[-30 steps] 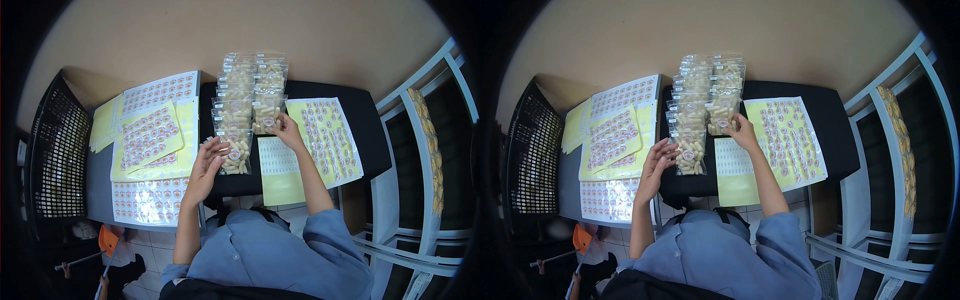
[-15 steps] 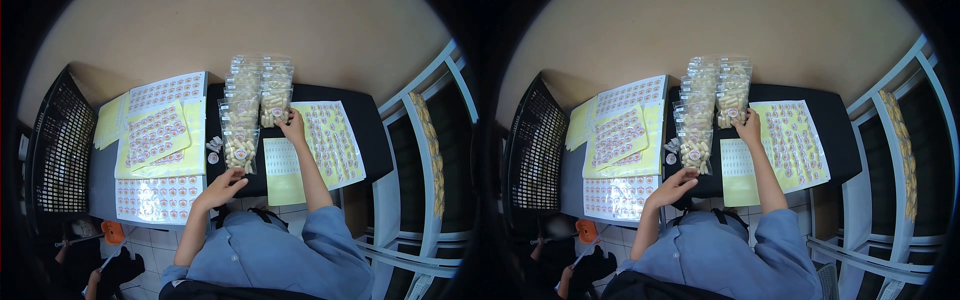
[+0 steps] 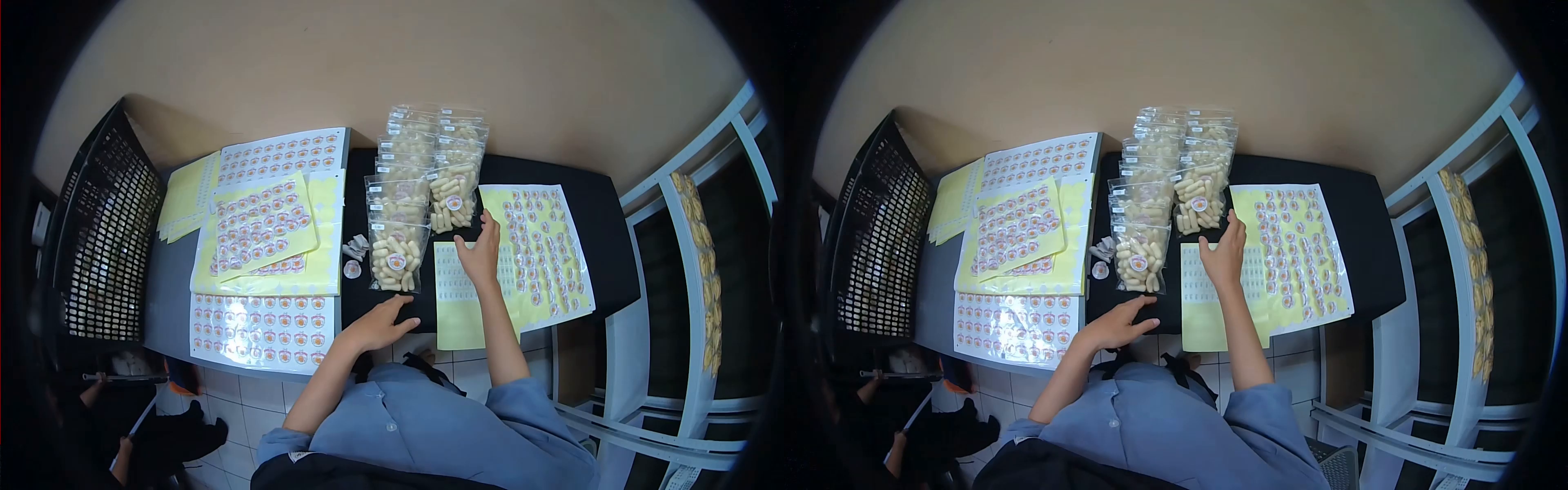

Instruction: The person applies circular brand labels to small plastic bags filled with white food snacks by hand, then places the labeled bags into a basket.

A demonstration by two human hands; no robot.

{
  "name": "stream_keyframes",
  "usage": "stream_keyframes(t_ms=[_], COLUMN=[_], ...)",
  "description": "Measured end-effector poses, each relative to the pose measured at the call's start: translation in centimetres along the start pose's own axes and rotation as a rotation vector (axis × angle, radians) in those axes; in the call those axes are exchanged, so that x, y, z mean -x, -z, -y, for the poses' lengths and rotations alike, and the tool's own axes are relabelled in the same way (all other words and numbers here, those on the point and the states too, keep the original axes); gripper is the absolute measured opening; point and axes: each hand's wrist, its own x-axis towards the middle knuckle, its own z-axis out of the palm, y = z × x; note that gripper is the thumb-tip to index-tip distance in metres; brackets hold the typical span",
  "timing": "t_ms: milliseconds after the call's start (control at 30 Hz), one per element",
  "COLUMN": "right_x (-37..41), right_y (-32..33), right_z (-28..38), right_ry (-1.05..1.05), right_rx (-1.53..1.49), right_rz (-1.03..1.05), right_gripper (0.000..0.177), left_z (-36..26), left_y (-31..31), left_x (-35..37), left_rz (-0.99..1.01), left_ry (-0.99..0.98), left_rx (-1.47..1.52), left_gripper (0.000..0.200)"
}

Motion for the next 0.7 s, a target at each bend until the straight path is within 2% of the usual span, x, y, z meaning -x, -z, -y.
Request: stream_keyframes(t_ms=[33,100,167,233,267,333,433,467,500,533,567,600,633,700], right_x=[0.4,1.0,1.6,2.4,3.0,4.4,7.6,8.4,9.1,9.7,10.3,10.8,11.4,12.3], right_y=[0.4,1.1,1.6,1.9,1.7,1.3,-1.1,-1.5,-1.9,-2.6,-3.1,-3.7,-4.4,-5.0], right_z=[0.8,2.9,5.3,8.1,9.5,12.2,15.2,16.4,17.7,18.8,19.5,20.0,20.5,21.6], right_ry=[0.028,0.04,0.066,0.1,0.138,0.237,0.258,0.307,0.356,0.452,0.467,0.485,0.504,0.501], right_rx=[0.017,-0.011,-0.118,-0.215,-0.227,-0.26,-0.481,-0.497,-0.513,-0.494,-0.489,-0.485,-0.48,-0.459], right_rz=[-0.023,-0.049,-0.142,-0.192,-0.211,-0.216,0.041,0.165,0.287,0.282,0.371,0.399,0.425,0.424], right_gripper=[0.069,0.064,0.058,0.048,0.045,0.038,0.028,0.024,0.021,0.019,0.02,0.021,0.023,0.025], left_z=[0.0,-0.1,-1.6,-3.3,-3.5,-2.9,-2.2,-2.0,-0.6,0.7,0.8,0.4,1.4,1.0], left_y=[0.2,1.0,2.8,5.5,6.8,10.3,18.0,20.2,22.3,24.0,26.9,30.1,33.8,38.4], left_x=[0.2,1.0,3.1,5.7,7.3,11.5,19.5,22.7,25.3,28.2,30.7,33.1,35.1,37.2], left_rz=[-0.006,0.271,0.318,0.437,0.414,0.323,0.208,0.011,-0.263,-0.669,-0.917,-0.988,-1.087,-1.349], left_ry=[0.005,-0.009,-0.056,-0.185,-0.174,-0.344,-0.405,-0.421,-0.607,-0.588,-0.584,-0.502,-0.426,-0.12], left_rx=[0.003,0.094,0.21,0.548,0.557,0.593,0.386,0.32,0.219,0.201,0.16,0.025,0.035,-0.125], left_gripper=[0.053,0.048,0.044,0.042,0.042,0.04,0.045,0.048,0.057,0.062,0.065,0.062,0.057,0.049])
